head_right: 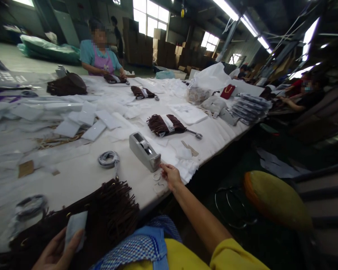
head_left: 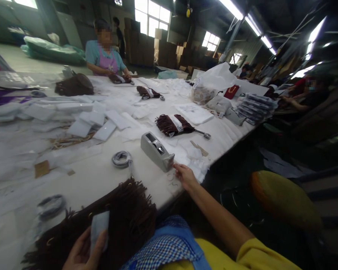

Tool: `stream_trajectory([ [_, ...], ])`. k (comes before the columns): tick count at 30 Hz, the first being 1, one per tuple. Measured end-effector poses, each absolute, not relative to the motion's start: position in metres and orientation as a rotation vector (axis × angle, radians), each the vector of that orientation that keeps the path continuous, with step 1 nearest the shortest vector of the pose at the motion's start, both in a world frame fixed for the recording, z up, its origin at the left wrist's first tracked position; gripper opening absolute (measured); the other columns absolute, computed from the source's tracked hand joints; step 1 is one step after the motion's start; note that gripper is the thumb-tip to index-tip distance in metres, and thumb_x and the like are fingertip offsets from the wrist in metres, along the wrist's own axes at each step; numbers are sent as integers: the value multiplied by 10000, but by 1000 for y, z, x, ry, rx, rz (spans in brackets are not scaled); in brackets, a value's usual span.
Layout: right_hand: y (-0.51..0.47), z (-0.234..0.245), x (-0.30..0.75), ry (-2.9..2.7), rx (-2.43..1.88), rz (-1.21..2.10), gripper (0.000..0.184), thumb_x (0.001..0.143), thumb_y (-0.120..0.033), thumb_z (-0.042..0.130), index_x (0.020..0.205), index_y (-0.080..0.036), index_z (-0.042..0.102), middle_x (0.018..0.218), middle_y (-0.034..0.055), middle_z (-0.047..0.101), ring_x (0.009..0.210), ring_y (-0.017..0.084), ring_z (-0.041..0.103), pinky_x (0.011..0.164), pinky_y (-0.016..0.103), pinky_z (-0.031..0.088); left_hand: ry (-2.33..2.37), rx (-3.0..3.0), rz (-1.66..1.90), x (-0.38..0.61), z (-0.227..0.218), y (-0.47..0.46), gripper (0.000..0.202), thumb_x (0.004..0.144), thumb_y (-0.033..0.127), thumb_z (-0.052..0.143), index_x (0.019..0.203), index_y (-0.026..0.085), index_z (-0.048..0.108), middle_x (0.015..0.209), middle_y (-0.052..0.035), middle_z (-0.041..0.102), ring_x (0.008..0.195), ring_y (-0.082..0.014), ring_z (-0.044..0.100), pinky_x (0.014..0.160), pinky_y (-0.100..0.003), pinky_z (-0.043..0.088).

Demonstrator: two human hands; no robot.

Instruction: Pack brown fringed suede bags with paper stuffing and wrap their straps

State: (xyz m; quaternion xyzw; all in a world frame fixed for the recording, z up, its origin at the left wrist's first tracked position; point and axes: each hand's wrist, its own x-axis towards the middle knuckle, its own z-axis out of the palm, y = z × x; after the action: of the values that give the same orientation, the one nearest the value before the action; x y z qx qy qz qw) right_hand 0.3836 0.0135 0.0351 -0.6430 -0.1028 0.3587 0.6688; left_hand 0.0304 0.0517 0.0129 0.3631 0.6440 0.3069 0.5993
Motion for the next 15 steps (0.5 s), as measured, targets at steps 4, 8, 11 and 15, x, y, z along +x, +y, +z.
stream_trajectory([
  [4,4,43,360,-433,-1469,845,313,658,-449,835,797,-190,729,893,43,727,565,76,508,543,227,439,1457,814,792,38,25,45,629,685,509,775,1226,231,612,1278,-72,663,1244,-322,576,1106,-483,412],
  [8,9,67,307,-827,-1426,1032,249,771,-448,759,816,-203,743,815,37,723,583,103,537,626,261,470,1366,822,895,44,28,38,602,711,456,788,1224,195,609,1231,-98,680,1157,-294,631,1042,-452,471],
  [11,22,77,260,-964,-1364,1294,268,799,-464,728,839,-200,744,705,18,691,562,109,548,580,245,454,1291,889,954,44,28,37,591,723,436,784,1212,159,602,1204,-120,688,1132,-283,644,1014,-409,480],
  [15,38,71,211,-1031,-1323,1487,293,803,-472,713,805,-179,723,620,-3,656,505,95,535,525,217,422,1226,912,973,43,30,36,554,753,409,764,1214,160,585,1219,-123,682,1145,-270,638,1009,-376,472],
])
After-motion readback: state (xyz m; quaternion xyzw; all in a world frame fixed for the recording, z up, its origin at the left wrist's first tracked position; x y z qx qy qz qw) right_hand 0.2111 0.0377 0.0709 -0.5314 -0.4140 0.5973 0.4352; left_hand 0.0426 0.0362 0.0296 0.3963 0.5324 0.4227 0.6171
